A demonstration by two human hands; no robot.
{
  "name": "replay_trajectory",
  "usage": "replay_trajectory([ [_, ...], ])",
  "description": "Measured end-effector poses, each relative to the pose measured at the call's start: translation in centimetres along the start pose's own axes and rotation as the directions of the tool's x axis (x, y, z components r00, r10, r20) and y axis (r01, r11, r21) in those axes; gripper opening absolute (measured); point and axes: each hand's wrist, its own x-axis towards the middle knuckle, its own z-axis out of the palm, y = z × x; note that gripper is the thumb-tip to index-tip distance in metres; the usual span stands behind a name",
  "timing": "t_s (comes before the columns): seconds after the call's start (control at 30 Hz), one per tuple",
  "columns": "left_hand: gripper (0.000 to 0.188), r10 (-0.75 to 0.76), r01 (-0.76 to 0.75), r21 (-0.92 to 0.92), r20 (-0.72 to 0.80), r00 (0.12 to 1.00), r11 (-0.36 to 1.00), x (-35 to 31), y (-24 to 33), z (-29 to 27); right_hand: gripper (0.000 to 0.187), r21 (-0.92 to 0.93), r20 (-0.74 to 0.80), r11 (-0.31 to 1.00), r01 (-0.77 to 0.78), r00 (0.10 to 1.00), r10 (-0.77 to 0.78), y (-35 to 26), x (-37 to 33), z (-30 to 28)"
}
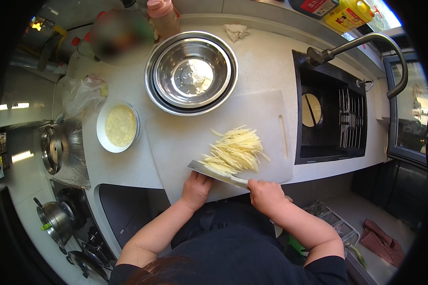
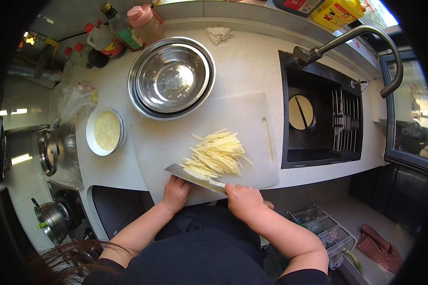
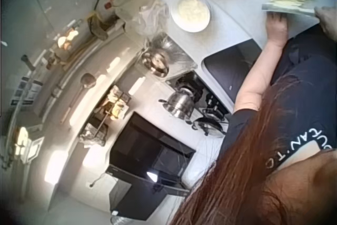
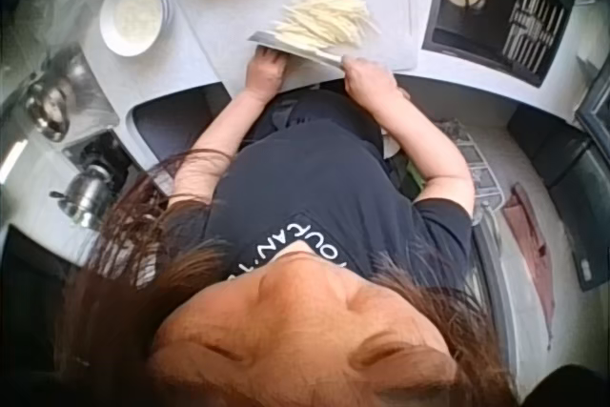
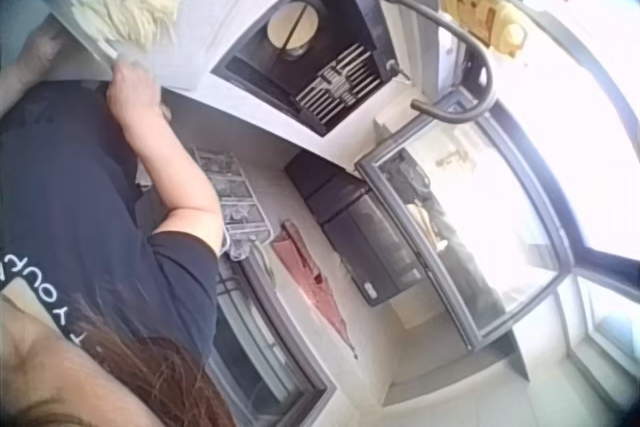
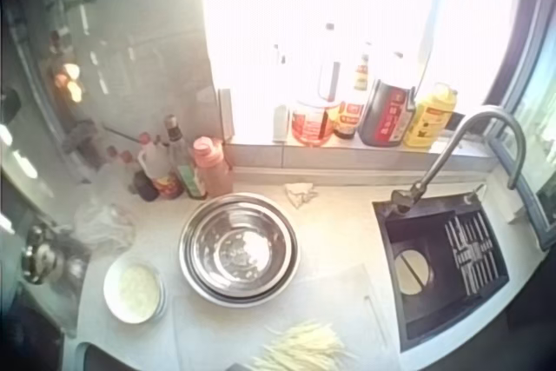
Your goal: The person slices a potato into thin pieces using a knife on a cutting board, then transfers the slices into a metal bowl.
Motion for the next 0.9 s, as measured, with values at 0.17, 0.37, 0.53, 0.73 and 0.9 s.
replay_trajectory([
  [0.17,0.024,0.006,-0.006,-0.009,-0.015,1.000,1.000,0.5,0.1,-0.4,0.010,0.061,0.051,0.998,-0.011,0.999,0.008,-1.6,4.1,0.5],
  [0.37,0.024,0.007,-0.007,0.001,-0.036,0.999,1.000,0.2,0.0,0.1,0.009,0.145,-0.152,0.981,0.130,0.983,-0.107,0.0,4.1,2.5],
  [0.53,0.025,-0.001,0.001,-0.009,-0.036,0.999,1.000,-0.2,-0.2,0.5,0.009,0.038,0.005,0.999,0.023,1.000,-0.023,0.3,0.2,-0.7],
  [0.73,0.025,0.004,-0.004,-0.004,-0.019,1.000,1.000,-0.4,-0.4,0.3,0.008,0.014,0.052,1.000,0.011,0.999,-0.011,-0.2,1.6,0.0],
  [0.9,0.025,0.003,-0.003,-0.012,-0.008,1.000,1.000,0.0,-0.1,0.3,0.008,0.026,0.034,1.000,0.013,0.999,-0.014,-2.0,5.3,2.0],
])
